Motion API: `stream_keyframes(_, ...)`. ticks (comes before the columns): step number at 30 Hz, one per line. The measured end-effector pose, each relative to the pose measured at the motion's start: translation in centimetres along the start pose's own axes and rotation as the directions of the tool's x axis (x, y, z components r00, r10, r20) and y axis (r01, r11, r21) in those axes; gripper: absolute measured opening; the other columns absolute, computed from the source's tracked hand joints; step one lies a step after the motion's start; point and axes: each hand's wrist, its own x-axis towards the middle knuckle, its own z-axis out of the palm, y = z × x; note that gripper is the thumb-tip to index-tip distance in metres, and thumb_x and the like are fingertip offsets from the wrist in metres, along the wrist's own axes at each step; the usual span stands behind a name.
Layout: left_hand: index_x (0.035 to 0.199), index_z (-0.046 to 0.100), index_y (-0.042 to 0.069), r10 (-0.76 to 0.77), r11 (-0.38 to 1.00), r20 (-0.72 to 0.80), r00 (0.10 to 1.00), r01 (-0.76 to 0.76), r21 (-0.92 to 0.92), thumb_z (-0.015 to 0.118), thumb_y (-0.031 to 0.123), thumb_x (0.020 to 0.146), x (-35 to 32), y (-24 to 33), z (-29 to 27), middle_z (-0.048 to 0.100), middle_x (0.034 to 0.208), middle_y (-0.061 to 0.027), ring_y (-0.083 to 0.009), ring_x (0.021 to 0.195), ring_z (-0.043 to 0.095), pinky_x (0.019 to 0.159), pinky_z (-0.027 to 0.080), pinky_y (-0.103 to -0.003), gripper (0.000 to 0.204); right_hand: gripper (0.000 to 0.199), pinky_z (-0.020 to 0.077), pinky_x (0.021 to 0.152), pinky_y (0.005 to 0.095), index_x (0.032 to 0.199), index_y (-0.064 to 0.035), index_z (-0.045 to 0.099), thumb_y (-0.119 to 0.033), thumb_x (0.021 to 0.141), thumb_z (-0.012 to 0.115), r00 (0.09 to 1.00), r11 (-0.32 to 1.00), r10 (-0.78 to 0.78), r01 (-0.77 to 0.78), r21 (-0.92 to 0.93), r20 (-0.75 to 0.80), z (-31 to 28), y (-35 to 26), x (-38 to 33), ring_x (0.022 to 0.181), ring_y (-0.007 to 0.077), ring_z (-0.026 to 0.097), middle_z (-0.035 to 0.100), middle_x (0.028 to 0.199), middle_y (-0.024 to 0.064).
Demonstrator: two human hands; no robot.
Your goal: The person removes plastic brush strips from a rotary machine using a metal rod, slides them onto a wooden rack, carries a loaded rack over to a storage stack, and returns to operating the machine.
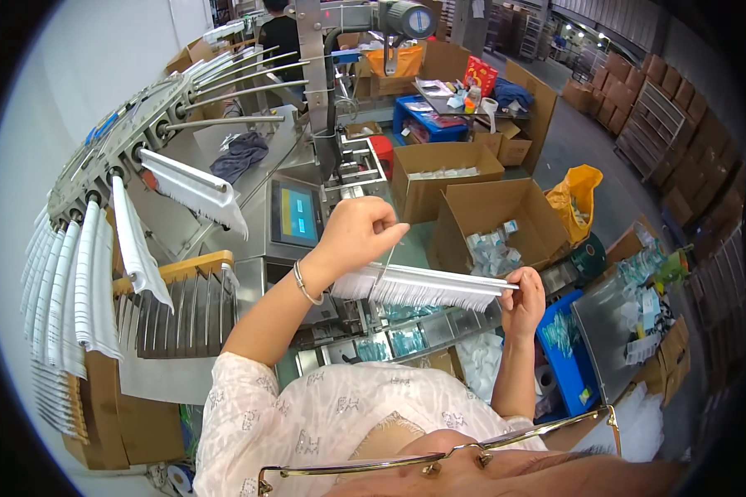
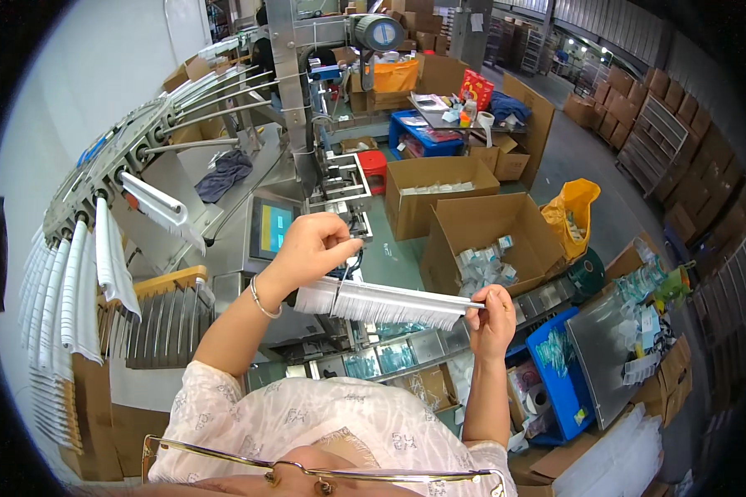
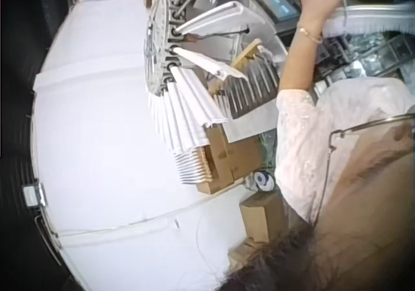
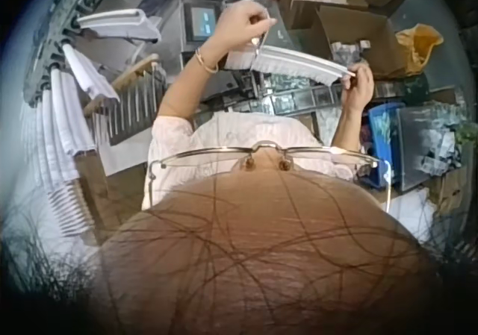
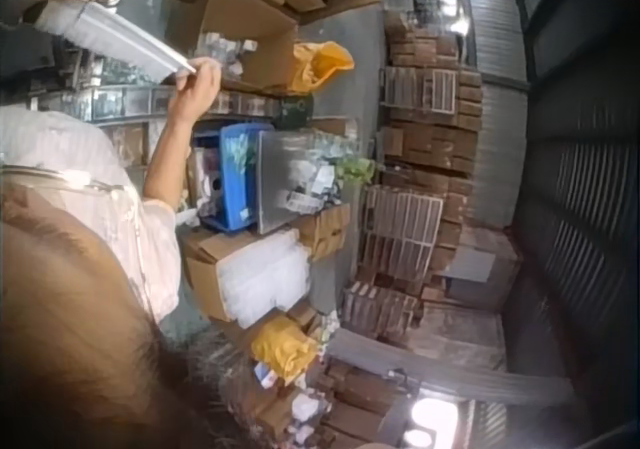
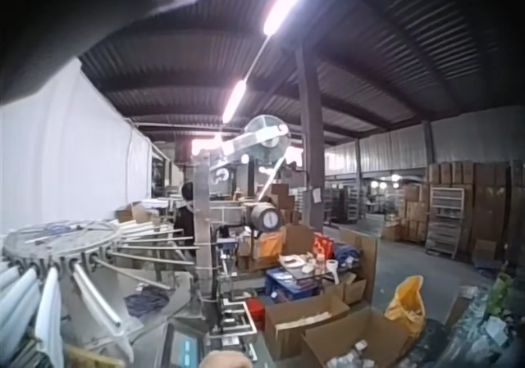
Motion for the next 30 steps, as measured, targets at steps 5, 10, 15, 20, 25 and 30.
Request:
stream_keyframes(5,0.078,0.053,0.003,-0.108,0.961,-0.26,0.959,0.168,0.218,0.063,0.024,0.069,-1.1,-0.1,-1.3,0.049,0.059,-0.0091,-0.0213,0.054,0.048,0.05,0.039,-0.03,0.025,0.02,0.0263,0.04,0.0185,0.079,-0.0013,0.047,-0.018,0.086,0.042,0.998,0.999,-0.036,0.035,-0.008,-0.051,-1.0,-0.2,0.5,0.043,0.0075,0.036,0.049,0.056,0.0064)
stream_keyframes(10,0.09,0.049,0.004,-0.323,0.913,0.01,0.946,0.314,-0.262,0.044,0.015,0.086,-3.4,-3.6,-1.4,0.044,0.064,0.0011,-0.0054,0.056,0.039,0.05,0.032,-0.02,0.013,0.019,0.0269,0.041,0.0197,0.079,-0.0018,0.047,-0.018,0.086,0.042,0.996,0.999,-0.049,0.048,-0.012,-0.078,-0.4,-0.5,1.6,0.044,0.008,0.036,0.048,0.057,0.0053)
stream_keyframes(15,0.09,0.049,0.003,-0.383,0.698,-0.057,0.922,0.248,-0.671,0.046,0.01,0.085,-2.5,-2.8,-1.2,0.046,0.066,0.0014,-0.004,0.056,0.041,0.051,0.033,-0.017,0.009,0.023,0.03,0.039,0.0196,0.079,-0.0015,0.047,-0.021,0.088,0.039,0.996,0.996,-0.019,0.026,0.082,-0.083,0.3,-1.0,3.2,0.045,0.0091,0.039,0.047,0.059,0.0057)
stream_keyframes(20,0.091,0.054,0.003,0.07,0.981,-0.518,0.853,-0.153,-0.119,0.05,0.004,0.08,0.1,-2.6,-4.0,0.048,0.065,-0.0039,-0.0125,0.056,0.046,0.052,0.036,-0.023,0.011,0.023,0.0316,0.041,0.0175,0.081,-0.0037,0.048,-0.022,0.089,0.038,0.999,0.997,-0.04,0.037,0.068,0.036,4.3,-1.8,5.3,0.043,0.0072,0.039,0.048,0.057,0.0028)
stream_keyframes(25,0.094,0.059,0.007,0.421,0.857,-0.604,0.677,-0.079,0.509,0.048,-0.002,0.073,2.0,-1.8,-7.3,0.049,0.066,-0.0079,-0.0242,0.061,0.049,0.057,0.035,-0.032,0.025,0.022,0.0321,0.043,0.0205,0.079,-0.0018,0.049,-0.019,0.088,0.039,0.995,0.958,-0.096,0.083,0.274,0.033,9.0,-1.3,8.6,0.049,0.0106,0.042,0.046,0.062,0.004)
stream_keyframes(30,0.099,0.056,0.003,0.381,0.825,-0.624,0.682,0.053,0.563,0.045,-0.002,0.075,2.3,-2.0,-8.7,0.052,0.074,-0.0101,-0.0256,0.068,0.049,0.066,0.037,-0.034,0.027,0.025,0.0328,0.044,0.02,0.084,0.0,0.051,-0.021,0.089,0.039,0.951,0.956,-0.164,0.087,0.28,0.262,11.1,-1.5,10.3,0.05,0.0107,0.044,0.055,0.065,0.0079)
